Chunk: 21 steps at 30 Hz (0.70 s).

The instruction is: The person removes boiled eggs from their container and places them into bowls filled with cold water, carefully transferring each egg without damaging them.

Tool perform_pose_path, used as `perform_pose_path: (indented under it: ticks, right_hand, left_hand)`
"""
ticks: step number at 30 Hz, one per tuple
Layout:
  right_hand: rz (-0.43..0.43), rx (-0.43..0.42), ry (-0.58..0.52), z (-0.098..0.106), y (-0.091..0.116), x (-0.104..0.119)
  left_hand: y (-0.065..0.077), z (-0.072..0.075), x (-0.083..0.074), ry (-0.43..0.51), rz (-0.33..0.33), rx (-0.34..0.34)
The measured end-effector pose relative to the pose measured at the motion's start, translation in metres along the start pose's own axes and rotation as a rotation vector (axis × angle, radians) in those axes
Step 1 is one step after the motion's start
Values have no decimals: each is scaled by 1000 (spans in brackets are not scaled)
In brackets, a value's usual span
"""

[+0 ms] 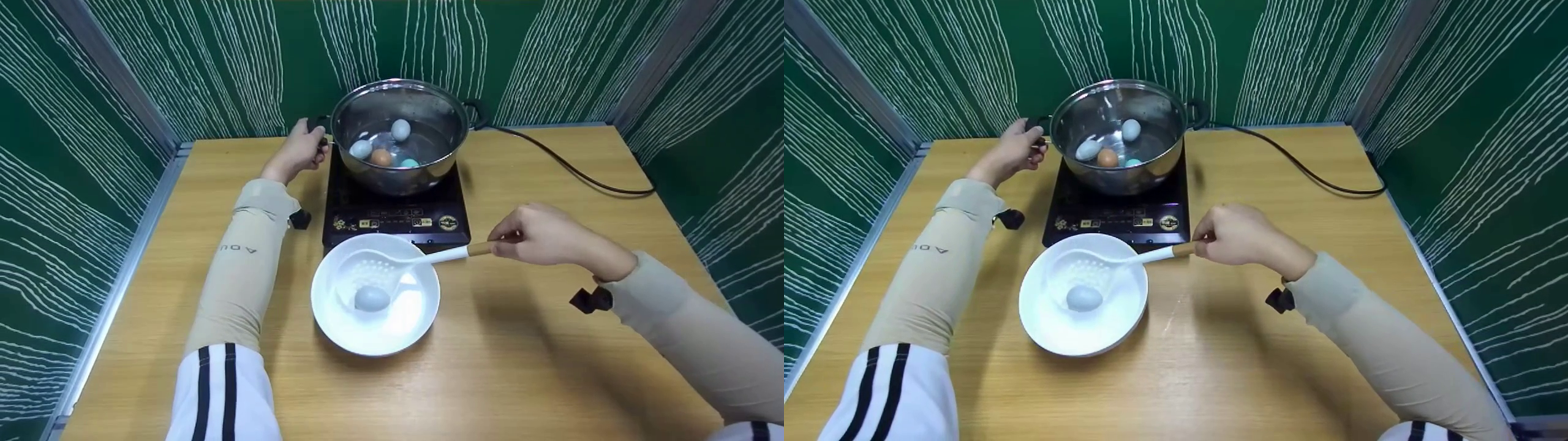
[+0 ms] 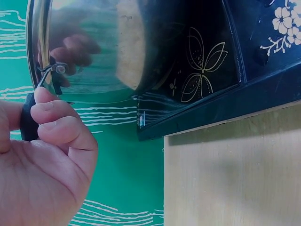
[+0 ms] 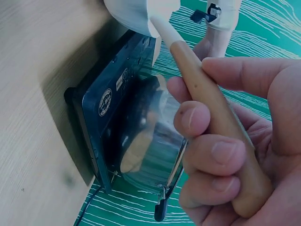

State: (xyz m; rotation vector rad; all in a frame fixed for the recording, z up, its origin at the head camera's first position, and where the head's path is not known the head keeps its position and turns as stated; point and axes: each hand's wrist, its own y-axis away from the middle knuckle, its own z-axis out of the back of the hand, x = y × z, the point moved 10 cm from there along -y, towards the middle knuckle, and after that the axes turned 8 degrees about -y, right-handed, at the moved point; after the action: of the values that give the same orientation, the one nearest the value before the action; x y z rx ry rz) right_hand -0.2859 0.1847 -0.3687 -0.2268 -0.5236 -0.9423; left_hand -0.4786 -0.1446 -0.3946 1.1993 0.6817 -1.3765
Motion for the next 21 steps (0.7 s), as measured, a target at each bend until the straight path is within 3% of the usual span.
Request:
perform_pose_path:
  ticks: [5, 10, 16, 21]
  right_hand:
    - [11, -46, 32, 4, 2, 1]
    - [12, -62, 10, 9, 4, 2]
    - [-1, -42, -40, 15, 4, -2]
    - [-49, 6, -145, 17, 2, -9]
  left_hand:
    - [-2, 2, 2, -19, 0, -5]
    - [10, -2, -7, -33, 21, 16]
    - [19, -5, -15, -27, 22, 24]
    - [14, -4, -11, -16, 19, 20]
